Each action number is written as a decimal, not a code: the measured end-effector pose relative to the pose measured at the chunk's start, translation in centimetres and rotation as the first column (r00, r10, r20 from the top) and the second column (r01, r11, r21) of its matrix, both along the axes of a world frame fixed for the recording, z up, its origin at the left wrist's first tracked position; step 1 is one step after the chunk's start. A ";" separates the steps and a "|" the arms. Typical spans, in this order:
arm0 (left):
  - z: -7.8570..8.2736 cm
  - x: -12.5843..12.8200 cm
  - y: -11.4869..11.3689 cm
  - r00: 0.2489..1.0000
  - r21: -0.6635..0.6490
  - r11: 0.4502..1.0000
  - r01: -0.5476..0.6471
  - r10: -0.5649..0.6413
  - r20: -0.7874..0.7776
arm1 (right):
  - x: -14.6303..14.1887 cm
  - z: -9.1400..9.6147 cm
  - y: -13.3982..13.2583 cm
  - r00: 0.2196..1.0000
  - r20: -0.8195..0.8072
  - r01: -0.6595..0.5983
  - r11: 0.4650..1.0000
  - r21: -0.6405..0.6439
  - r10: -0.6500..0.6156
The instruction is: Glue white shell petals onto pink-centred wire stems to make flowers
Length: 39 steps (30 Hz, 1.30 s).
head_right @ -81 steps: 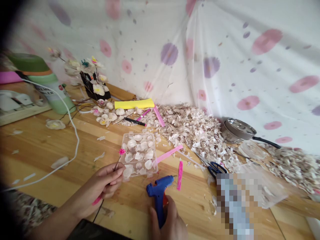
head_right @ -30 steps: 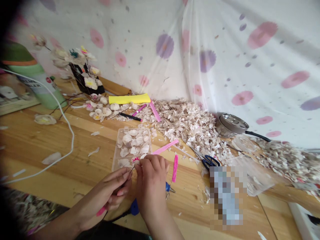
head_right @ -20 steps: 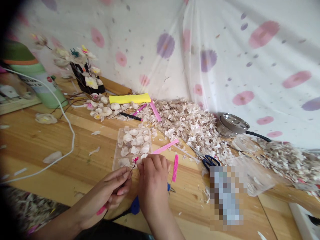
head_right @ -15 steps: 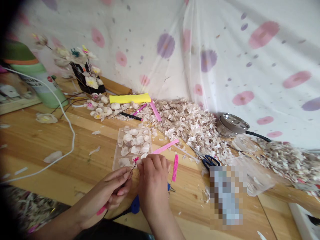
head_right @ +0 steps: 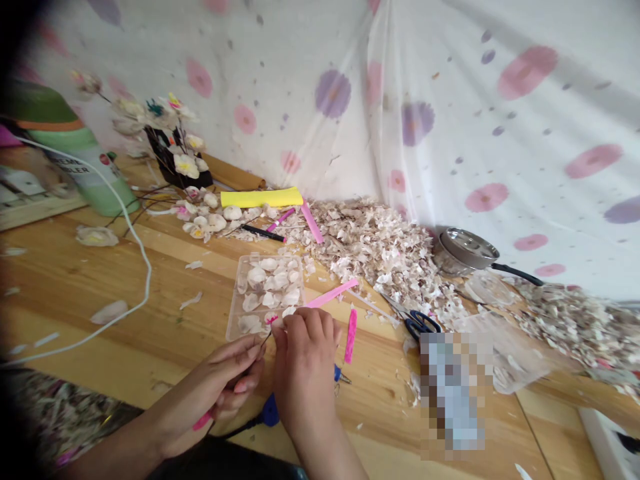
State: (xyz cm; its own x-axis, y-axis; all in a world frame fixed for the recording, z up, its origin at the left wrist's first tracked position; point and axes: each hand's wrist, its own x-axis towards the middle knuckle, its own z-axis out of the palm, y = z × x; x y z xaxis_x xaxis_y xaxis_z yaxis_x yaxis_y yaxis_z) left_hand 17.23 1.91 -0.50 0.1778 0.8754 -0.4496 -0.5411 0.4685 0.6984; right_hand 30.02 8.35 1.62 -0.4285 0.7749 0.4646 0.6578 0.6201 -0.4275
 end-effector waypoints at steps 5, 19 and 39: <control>0.0 0.0 0.1 1.000 -0.005 1.000 0.016 -0.016 0.006 | -0.1 -0.1 0.0 1.000 -0.011 0.003 1.000 0.005 -0.003; 0.0 -0.1 0.1 0.998 0.016 1.000 -0.004 0.005 -0.055 | 0.0 -0.1 -0.1 0.998 -0.066 0.015 0.999 0.032 -0.013; 3.2 -6.7 -0.5 0.410 0.645 0.667 -0.373 0.742 -0.531 | 5.5 -4.9 1.4 0.957 -0.224 -0.036 0.845 0.534 0.182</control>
